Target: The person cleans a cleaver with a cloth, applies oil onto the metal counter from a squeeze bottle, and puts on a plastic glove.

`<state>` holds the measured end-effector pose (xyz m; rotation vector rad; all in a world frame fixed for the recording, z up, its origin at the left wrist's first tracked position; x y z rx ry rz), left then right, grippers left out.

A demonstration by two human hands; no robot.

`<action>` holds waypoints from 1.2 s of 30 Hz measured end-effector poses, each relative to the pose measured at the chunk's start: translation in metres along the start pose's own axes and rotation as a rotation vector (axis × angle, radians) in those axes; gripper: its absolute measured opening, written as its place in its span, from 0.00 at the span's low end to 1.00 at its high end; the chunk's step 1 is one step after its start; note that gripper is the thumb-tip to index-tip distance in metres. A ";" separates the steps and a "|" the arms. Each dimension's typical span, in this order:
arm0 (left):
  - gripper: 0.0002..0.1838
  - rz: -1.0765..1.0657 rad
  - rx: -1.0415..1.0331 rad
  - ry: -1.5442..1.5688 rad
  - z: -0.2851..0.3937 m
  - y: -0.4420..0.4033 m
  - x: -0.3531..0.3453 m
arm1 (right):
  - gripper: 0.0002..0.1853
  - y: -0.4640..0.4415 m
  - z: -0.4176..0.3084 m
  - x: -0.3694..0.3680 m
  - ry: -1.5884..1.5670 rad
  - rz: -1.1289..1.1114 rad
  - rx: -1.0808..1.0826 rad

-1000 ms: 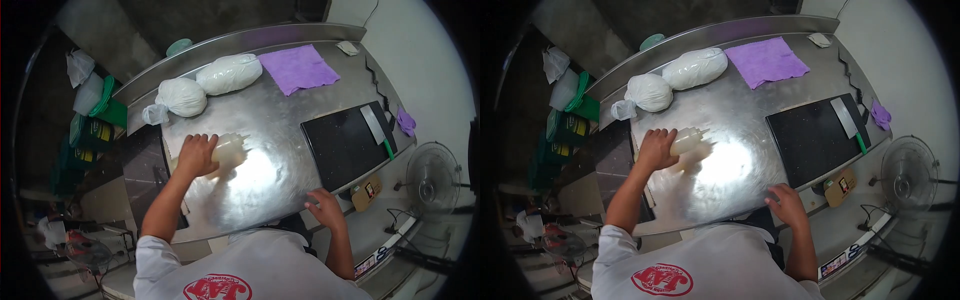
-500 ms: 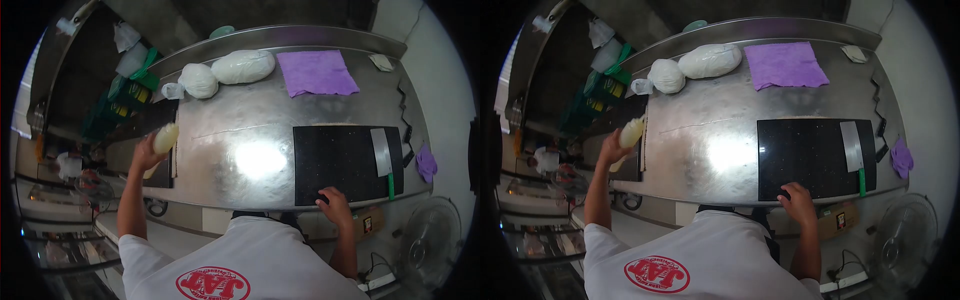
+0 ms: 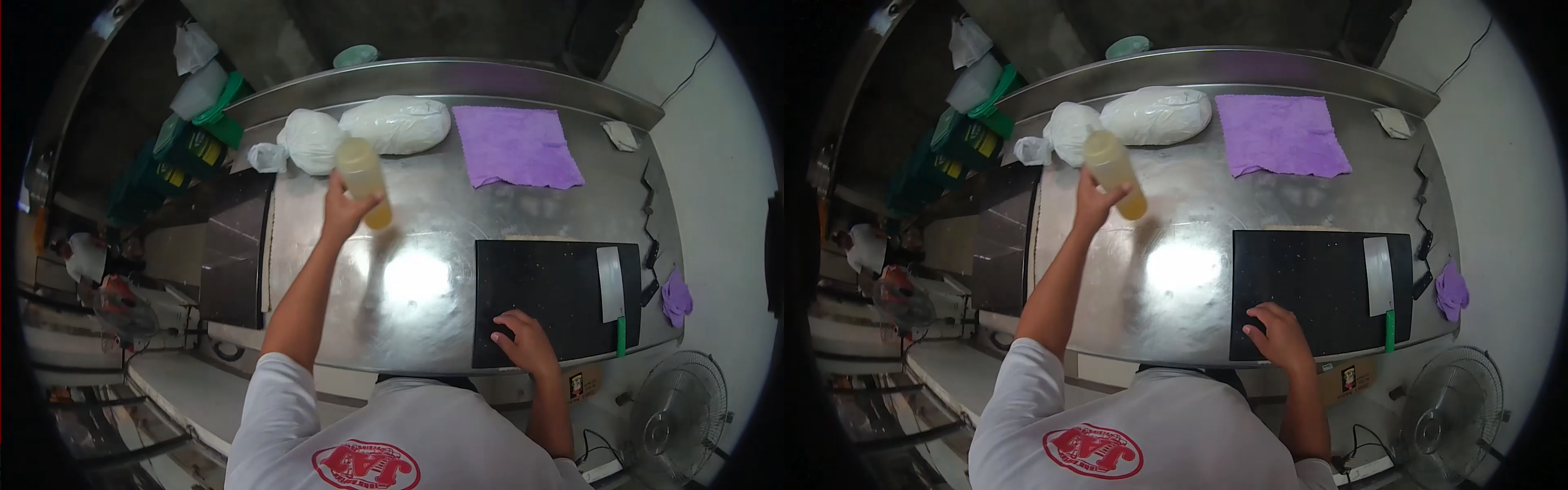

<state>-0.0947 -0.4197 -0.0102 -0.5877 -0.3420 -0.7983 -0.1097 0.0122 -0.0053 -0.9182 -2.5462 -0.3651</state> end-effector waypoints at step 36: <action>0.46 -0.315 -0.017 -0.221 -0.050 -0.321 -0.190 | 0.11 -0.272 0.009 -0.083 -0.189 0.097 0.041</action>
Point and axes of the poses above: each hand's wrist, its own y-axis away from the middle knuckle, its own x-axis out of the back of the hand, z = x × y, the point moved 2 cm from there along -y, towards the middle knuckle, and after that the axes turned 15 degrees about -y, right-handed, at the moved point
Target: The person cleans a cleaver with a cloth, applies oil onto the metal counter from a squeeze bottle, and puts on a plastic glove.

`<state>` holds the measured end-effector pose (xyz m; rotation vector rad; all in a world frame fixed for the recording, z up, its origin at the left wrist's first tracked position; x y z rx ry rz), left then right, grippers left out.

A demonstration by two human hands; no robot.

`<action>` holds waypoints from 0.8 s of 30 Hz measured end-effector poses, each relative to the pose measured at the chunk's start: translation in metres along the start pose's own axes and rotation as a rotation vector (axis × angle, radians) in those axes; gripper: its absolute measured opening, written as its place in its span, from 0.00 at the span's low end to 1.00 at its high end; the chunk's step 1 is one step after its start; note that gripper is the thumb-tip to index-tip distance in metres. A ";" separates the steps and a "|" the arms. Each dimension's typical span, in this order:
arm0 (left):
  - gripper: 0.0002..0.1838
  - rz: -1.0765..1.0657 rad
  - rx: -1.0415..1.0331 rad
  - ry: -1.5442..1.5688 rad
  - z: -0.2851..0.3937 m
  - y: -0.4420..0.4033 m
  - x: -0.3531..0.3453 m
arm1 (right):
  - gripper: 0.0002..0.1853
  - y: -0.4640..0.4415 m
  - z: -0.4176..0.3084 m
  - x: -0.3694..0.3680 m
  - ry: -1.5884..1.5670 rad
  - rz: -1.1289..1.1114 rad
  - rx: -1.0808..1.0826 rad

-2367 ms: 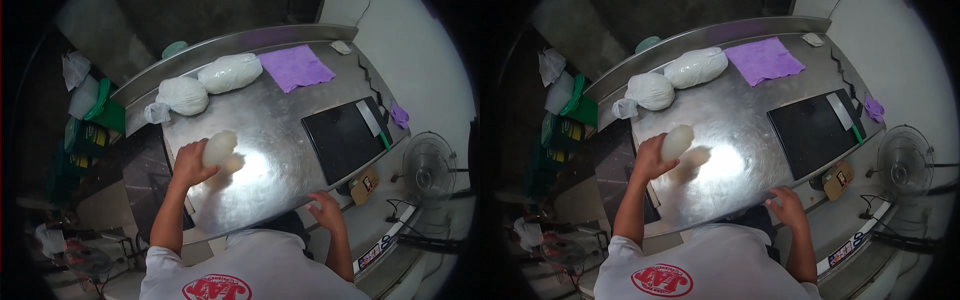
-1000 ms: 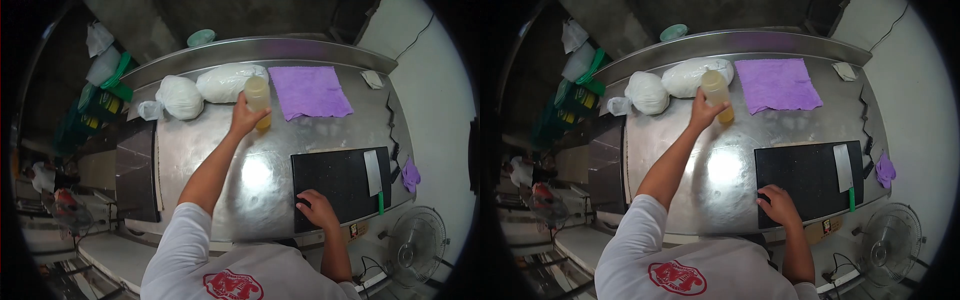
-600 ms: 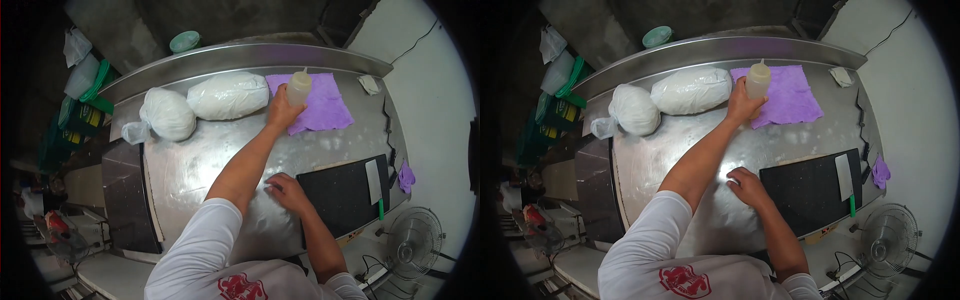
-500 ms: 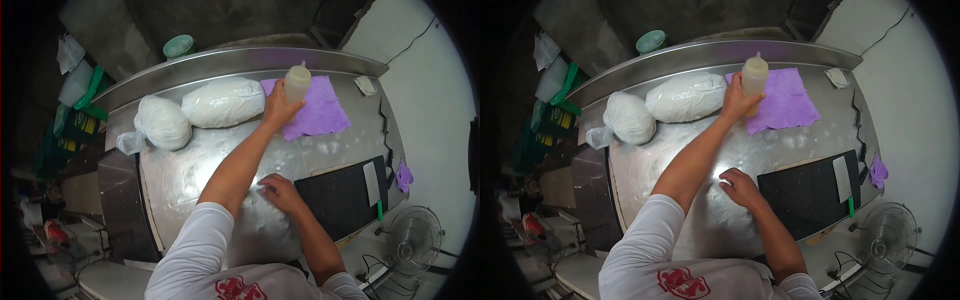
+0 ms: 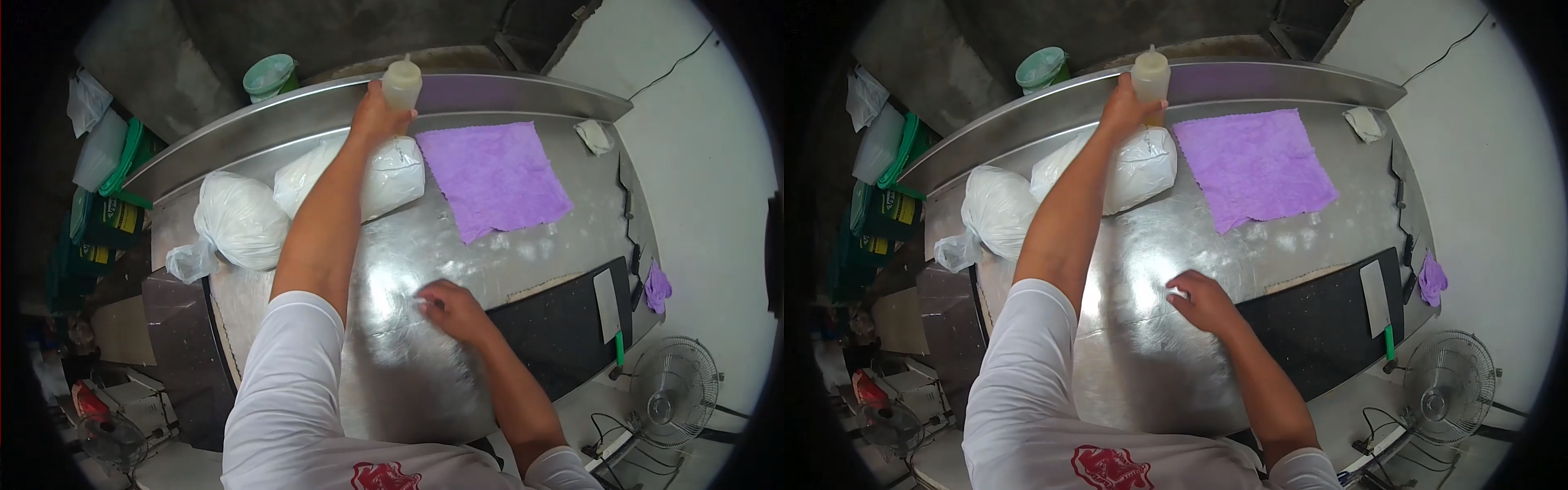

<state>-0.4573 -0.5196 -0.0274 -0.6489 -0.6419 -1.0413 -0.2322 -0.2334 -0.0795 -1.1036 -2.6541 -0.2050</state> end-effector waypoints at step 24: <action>0.40 0.307 0.018 -0.147 -0.081 0.287 0.053 | 0.34 -0.099 0.030 0.030 -0.732 0.476 -0.149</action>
Point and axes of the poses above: each hand's wrist, its own y-axis away from the middle knuckle, its own x-axis out of the back of the hand, z = x × y, the point moved 2 cm from there along -y, towards the middle knuckle, and after that the axes turned 15 degrees about -y, right-handed, at the moved point
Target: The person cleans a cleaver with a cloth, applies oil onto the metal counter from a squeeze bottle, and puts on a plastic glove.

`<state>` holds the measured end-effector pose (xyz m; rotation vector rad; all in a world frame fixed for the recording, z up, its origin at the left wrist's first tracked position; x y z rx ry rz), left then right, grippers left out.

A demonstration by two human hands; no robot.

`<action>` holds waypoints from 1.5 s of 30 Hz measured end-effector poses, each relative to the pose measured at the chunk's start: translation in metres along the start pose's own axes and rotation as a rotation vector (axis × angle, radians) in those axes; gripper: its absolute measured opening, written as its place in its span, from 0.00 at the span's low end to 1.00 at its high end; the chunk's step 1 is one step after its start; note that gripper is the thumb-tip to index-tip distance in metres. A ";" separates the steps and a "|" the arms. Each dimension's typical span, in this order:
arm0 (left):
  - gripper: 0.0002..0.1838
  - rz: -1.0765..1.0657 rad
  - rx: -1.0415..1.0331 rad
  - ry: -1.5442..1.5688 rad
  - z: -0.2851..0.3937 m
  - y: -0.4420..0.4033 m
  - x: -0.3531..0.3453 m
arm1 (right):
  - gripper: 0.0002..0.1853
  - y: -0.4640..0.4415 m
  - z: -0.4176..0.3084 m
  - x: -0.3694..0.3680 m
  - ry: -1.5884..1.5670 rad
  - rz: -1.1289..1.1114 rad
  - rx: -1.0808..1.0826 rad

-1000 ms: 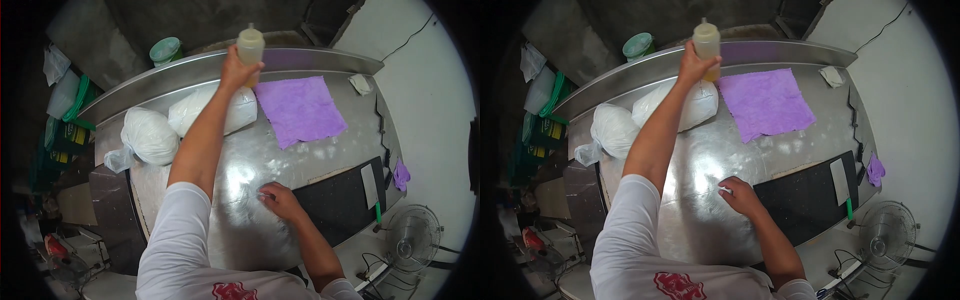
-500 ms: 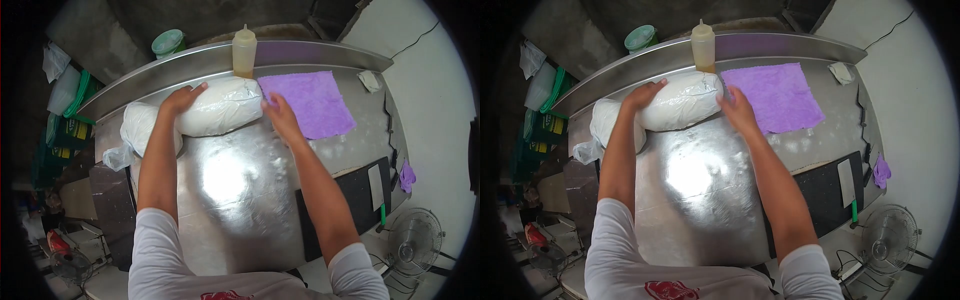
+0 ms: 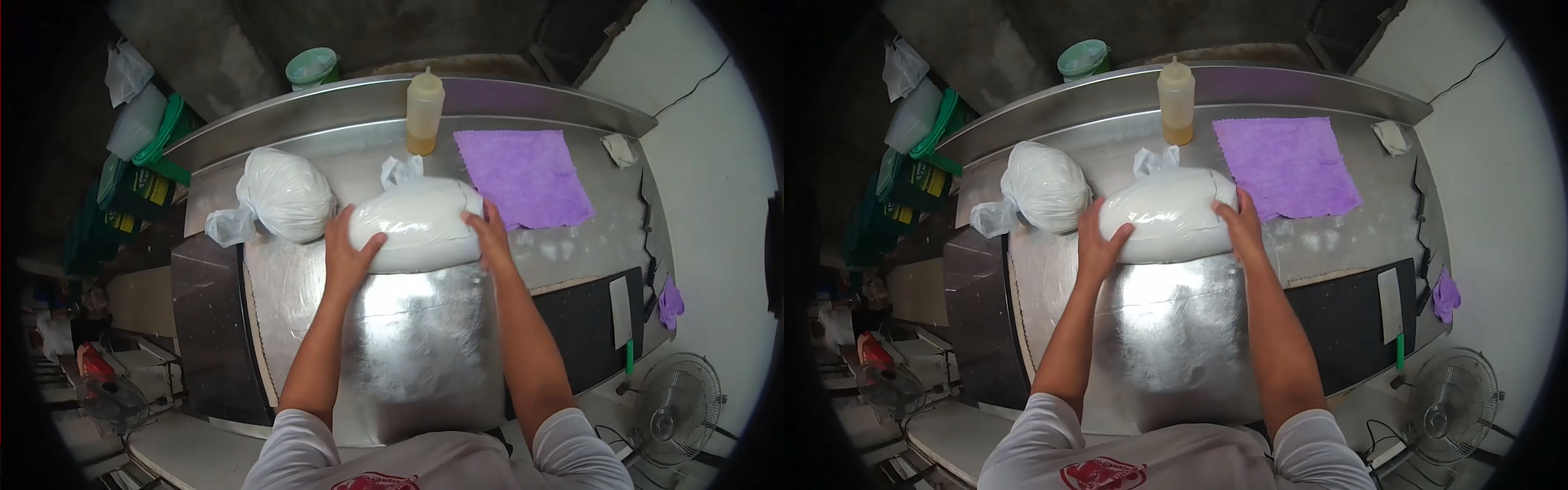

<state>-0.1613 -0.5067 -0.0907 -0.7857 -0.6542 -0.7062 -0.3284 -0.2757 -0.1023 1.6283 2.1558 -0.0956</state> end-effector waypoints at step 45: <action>0.14 0.733 0.615 -1.460 -0.114 0.482 1.015 | 0.21 0.755 0.136 -0.444 -0.243 -1.899 -1.159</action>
Point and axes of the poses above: each hand's wrist, its own y-axis away from the middle knuckle, its own x-axis out of the back of the hand, z = x × y, the point moved 2 cm from there along -y, towards the middle knuckle, and after that the axes turned 15 degrees about -y, right-handed, at the moved point
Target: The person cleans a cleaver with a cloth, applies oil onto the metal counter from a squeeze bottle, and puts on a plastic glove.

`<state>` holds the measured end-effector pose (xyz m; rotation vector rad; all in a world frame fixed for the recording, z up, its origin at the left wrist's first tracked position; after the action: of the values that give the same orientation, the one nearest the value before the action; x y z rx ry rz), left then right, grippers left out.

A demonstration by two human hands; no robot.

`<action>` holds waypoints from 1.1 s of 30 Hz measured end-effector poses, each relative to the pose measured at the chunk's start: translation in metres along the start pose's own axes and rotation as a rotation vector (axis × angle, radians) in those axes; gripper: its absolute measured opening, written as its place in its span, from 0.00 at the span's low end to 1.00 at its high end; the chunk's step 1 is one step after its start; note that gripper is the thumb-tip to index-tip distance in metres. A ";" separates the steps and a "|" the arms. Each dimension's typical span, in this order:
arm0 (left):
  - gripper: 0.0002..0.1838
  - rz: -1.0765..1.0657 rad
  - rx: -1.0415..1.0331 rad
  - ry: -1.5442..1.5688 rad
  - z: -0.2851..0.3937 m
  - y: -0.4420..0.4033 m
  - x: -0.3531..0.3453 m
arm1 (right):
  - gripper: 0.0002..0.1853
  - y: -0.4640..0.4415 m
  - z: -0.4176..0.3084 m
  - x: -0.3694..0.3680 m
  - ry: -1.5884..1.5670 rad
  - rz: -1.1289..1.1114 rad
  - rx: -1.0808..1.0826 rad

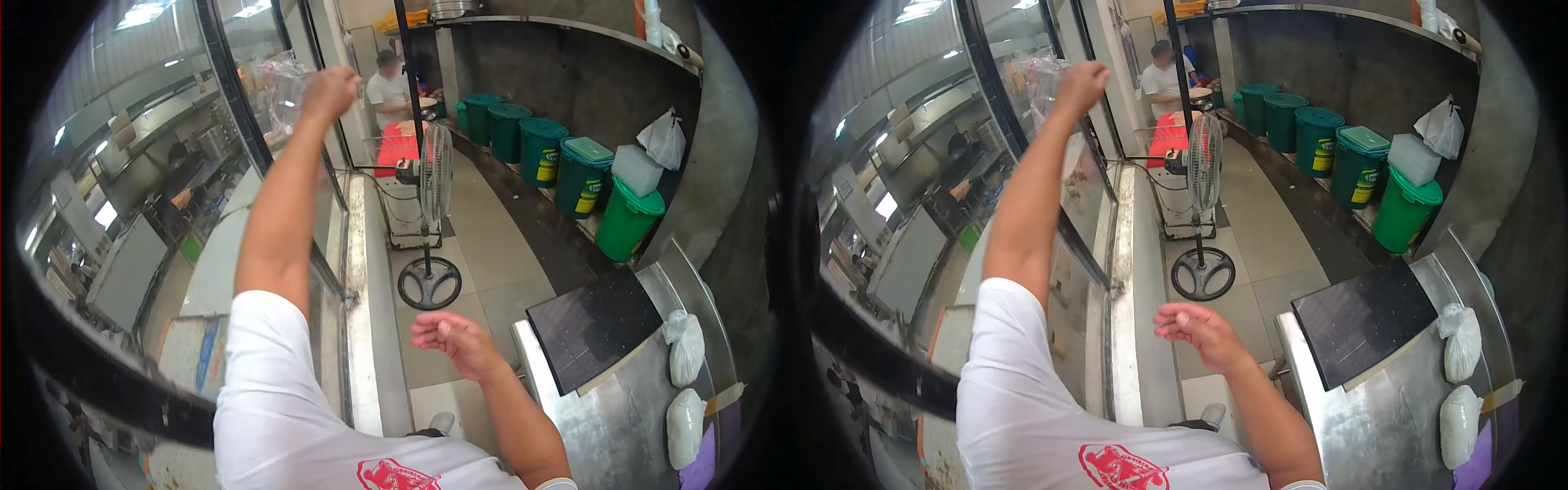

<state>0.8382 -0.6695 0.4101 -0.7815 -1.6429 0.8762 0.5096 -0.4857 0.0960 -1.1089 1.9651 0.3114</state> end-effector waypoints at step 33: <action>0.13 -0.572 0.092 -0.065 -0.185 -0.091 -0.038 | 0.15 -0.045 0.005 0.060 0.263 0.228 -0.094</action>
<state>1.0210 -0.7195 0.4994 -0.1936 -1.7405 0.5631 0.5328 -0.5448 0.0548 -1.0266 2.3383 0.3990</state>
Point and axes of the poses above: each hand's wrist, its own y-axis away from the middle knuckle, its own x-axis out of the back of the hand, z = x × y, the point moved 2 cm from there along -y, towards the middle knuckle, and after that the axes turned 15 degrees about -y, right-handed, at the moved point
